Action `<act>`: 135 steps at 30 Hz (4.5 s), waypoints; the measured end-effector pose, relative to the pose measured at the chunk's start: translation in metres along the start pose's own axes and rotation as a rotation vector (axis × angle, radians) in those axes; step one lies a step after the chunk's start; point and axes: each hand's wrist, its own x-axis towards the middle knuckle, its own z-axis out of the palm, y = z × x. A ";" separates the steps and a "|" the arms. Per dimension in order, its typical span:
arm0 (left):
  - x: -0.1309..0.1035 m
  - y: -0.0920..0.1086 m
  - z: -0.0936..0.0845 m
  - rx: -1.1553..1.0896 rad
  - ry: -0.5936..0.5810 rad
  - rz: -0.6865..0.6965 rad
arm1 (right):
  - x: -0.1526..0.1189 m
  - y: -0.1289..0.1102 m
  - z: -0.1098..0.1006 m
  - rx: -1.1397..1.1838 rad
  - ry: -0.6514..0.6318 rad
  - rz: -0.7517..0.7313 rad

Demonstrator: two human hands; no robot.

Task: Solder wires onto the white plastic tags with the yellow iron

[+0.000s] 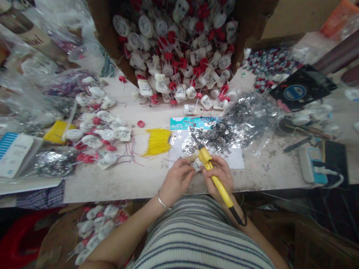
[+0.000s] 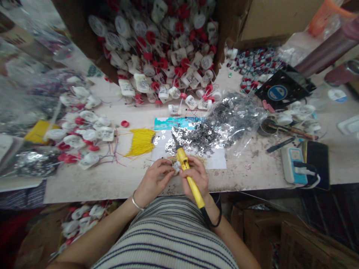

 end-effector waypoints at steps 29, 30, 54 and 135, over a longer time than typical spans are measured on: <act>0.009 -0.006 -0.004 -0.061 -0.209 -0.119 | -0.013 -0.055 -0.107 -0.365 -0.631 -0.200; 0.010 -0.005 -0.005 -0.057 -0.212 -0.116 | -0.012 -0.056 -0.107 -0.364 -0.633 -0.197; -0.006 0.011 -0.018 0.234 -0.259 0.057 | -0.007 0.006 -0.009 -0.085 -0.156 -0.090; 0.013 -0.024 -0.024 -1.161 -0.550 -0.645 | 0.013 -0.025 -0.006 0.104 -0.009 0.364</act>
